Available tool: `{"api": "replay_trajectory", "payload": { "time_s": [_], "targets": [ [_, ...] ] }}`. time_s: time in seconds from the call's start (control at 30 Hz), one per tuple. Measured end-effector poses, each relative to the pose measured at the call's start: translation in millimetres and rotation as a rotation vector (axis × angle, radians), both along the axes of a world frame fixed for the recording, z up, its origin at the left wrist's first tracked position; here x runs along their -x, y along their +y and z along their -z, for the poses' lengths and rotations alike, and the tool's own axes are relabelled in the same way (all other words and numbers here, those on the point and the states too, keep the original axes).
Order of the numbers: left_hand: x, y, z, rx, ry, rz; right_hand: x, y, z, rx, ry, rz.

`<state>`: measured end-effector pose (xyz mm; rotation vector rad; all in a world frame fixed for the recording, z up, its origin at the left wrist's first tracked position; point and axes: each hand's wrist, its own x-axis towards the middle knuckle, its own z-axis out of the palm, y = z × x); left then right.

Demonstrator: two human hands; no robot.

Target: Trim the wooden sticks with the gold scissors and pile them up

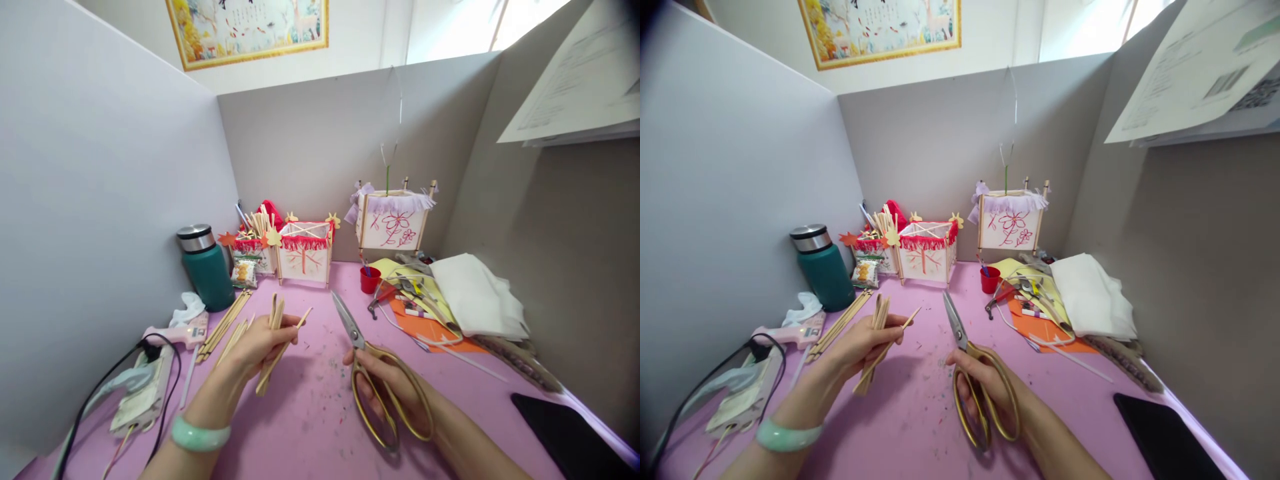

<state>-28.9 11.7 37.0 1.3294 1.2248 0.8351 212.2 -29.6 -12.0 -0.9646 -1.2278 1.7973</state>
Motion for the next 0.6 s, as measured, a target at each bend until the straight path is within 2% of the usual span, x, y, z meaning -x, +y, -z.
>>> {"api": "replay_trajectory", "payload": {
  "time_s": [0.13,0.27,0.33,0.47,0.6],
  "targets": [
    [-17.8,-0.1,11.8,0.062,-0.265,-0.019,-1.5,0.9,-4.8,-0.189,-0.266,0.073],
    [-23.4,-0.8,26.2,0.125,-0.331,-0.049,-5.9,7.5,-4.2,-0.477,-0.673,0.296],
    [-22.9,-1.7,31.4,0.139,-0.355,-0.039,-7.1,10.4,-2.6,-0.59,-0.812,0.362],
    [-22.3,-4.2,33.6,0.151,-0.39,-0.068,-6.1,9.8,0.4,-0.673,-0.963,0.37],
    [-24.5,-7.8,29.8,0.19,-0.411,-0.083,-3.3,5.6,5.1,-0.822,-1.144,0.39]
  ]
}}
